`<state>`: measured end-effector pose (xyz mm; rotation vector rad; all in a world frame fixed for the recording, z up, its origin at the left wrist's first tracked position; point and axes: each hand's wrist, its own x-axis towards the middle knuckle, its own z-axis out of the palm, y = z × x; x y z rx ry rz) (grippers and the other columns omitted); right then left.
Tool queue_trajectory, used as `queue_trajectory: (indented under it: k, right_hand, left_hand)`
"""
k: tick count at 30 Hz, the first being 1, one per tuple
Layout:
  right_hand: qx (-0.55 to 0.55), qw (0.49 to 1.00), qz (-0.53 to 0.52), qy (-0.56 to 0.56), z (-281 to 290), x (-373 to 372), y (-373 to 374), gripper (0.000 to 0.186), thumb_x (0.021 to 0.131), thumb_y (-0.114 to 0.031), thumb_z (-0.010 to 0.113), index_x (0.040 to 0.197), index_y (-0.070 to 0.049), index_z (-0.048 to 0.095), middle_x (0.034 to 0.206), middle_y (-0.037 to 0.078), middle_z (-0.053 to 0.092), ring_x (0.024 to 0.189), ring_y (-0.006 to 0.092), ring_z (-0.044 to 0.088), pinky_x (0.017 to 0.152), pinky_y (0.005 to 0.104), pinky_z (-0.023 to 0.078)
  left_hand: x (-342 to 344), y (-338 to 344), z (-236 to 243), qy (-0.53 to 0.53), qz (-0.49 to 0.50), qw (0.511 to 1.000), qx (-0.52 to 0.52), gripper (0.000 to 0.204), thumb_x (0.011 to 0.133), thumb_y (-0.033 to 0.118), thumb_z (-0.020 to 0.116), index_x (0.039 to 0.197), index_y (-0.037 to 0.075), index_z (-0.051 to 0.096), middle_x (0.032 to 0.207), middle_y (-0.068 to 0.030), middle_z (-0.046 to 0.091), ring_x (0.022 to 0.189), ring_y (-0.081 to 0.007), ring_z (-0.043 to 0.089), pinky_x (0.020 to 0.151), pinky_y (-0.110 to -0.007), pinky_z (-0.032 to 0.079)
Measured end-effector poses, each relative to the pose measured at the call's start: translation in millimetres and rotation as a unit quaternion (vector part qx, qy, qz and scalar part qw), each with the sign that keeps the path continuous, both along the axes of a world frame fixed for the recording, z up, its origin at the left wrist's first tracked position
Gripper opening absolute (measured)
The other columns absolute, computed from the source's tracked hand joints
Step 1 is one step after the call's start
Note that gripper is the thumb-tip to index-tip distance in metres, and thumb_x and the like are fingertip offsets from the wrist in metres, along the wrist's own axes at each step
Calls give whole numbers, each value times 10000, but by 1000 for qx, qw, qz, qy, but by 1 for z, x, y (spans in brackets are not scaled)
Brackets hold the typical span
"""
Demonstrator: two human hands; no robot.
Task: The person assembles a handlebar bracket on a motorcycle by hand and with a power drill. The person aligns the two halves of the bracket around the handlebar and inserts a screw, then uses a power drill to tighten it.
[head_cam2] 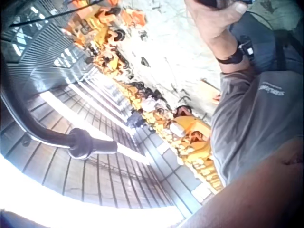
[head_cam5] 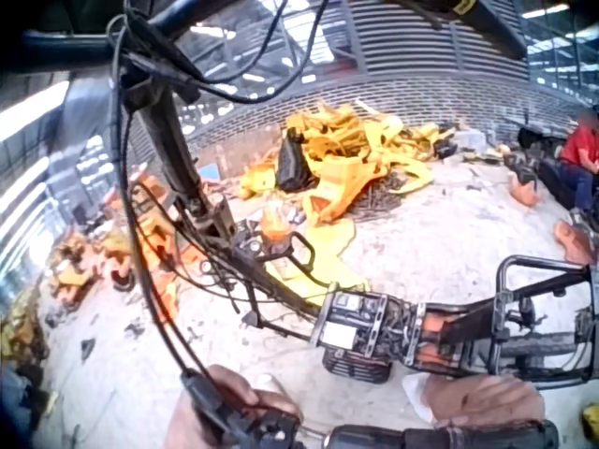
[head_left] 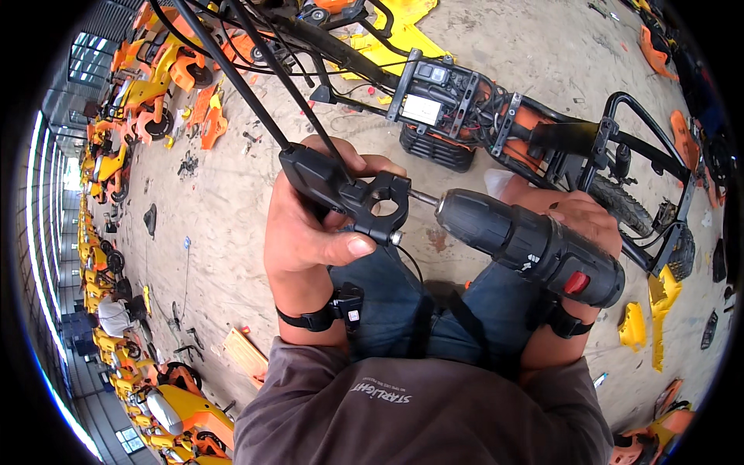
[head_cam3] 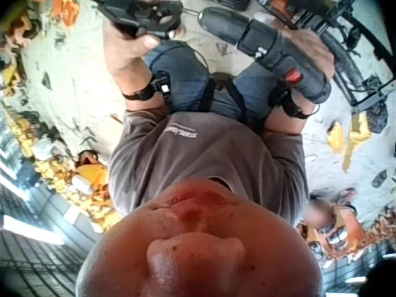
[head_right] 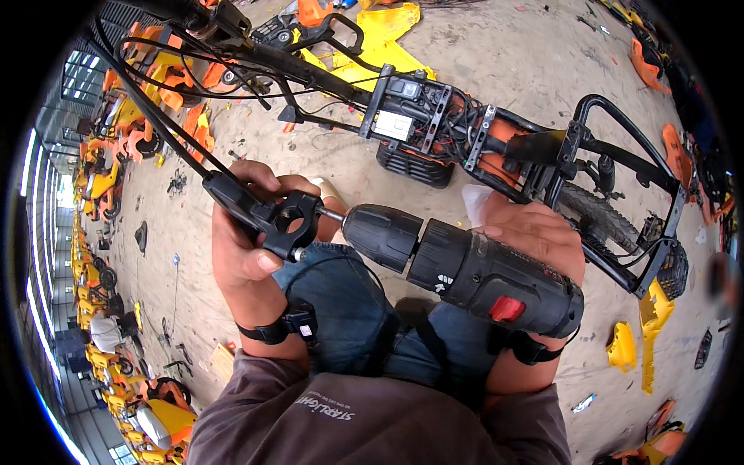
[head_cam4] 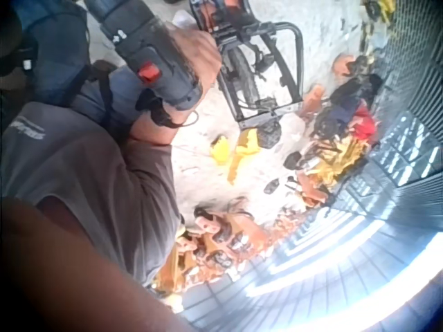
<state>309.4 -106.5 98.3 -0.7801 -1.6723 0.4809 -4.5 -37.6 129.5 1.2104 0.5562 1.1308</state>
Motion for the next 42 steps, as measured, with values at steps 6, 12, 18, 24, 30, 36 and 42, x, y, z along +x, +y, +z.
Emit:
queue_trajectory:
  k: [6, 12, 18, 24, 30, 36, 42]
  right_hand:
    - [-130, 986, -64, -87, -11, 3, -10, 223, 771, -231, 690, 845, -29, 629, 790, 31, 653, 750, 177, 661, 699, 308, 512]
    - [-254, 943, -86, -198, -31, -9, 10, 347, 663, -228, 759, 939, -29, 690, 855, 113, 694, 786, 301, 692, 737, 386, 534]
    - [-255, 942, 105, 193, -77, -1, 0, 582, 532, -144, 849, 1053, 39, 664, 1010, 128, 689, 895, 230, 668, 833, 378, 521]
    - [-294, 905, 135, 277, -85, -1, -1, 672, 507, -106, 858, 1121, 51, 631, 1067, 147, 680, 959, 245, 664, 911, 408, 509]
    - [-266, 937, 116, 196, -96, 9, 4, 730, 465, -139, 870, 1127, 58, 635, 1062, 162, 684, 978, 273, 668, 930, 419, 503]
    - [-280, 918, 130, 248, -90, 2, 3, 675, 451, -113, 849, 1075, 57, 660, 1024, 159, 687, 935, 282, 671, 894, 411, 511]
    - [-235, 953, 137, 135, -83, -1, 5, 575, 490, -138, 839, 1007, 45, 666, 945, 147, 685, 820, 278, 669, 811, 403, 518]
  left_hand:
    - [-28, 10, -3, 9, 76, 995, 62, 717, 552, 61, 888, 1134, 11, 474, 1123, -287, 604, 902, -325, 669, 733, -413, 567]
    - [-18, 9, -15, 2, 92, 991, 93, 740, 511, 102, 909, 1125, 31, 503, 1121, -271, 625, 644, -95, 550, 555, -199, 463]
    - [-10, 18, -26, -31, 73, 991, 106, 742, 503, 131, 918, 1123, 52, 518, 1112, -252, 640, 553, -2, 430, 495, -143, 380]
    - [-14, 15, -27, -31, 51, 995, 77, 735, 498, 128, 912, 1119, 73, 521, 1120, -234, 644, 529, 14, 368, 478, -137, 341]
    - [-18, 18, -27, -8, 48, 994, 94, 721, 503, 122, 909, 1107, 75, 518, 1132, -224, 648, 527, 10, 360, 476, -144, 328]
    - [-30, 17, -29, 22, 22, 996, 84, 793, 512, 152, 930, 1156, 52, 479, 1130, -303, 583, 886, -247, 643, 697, -344, 567]
    - [-27, 16, -25, 57, 37, 992, 106, 811, 481, 156, 938, 1147, 55, 487, 1138, -308, 586, 896, -223, 641, 739, -308, 548]
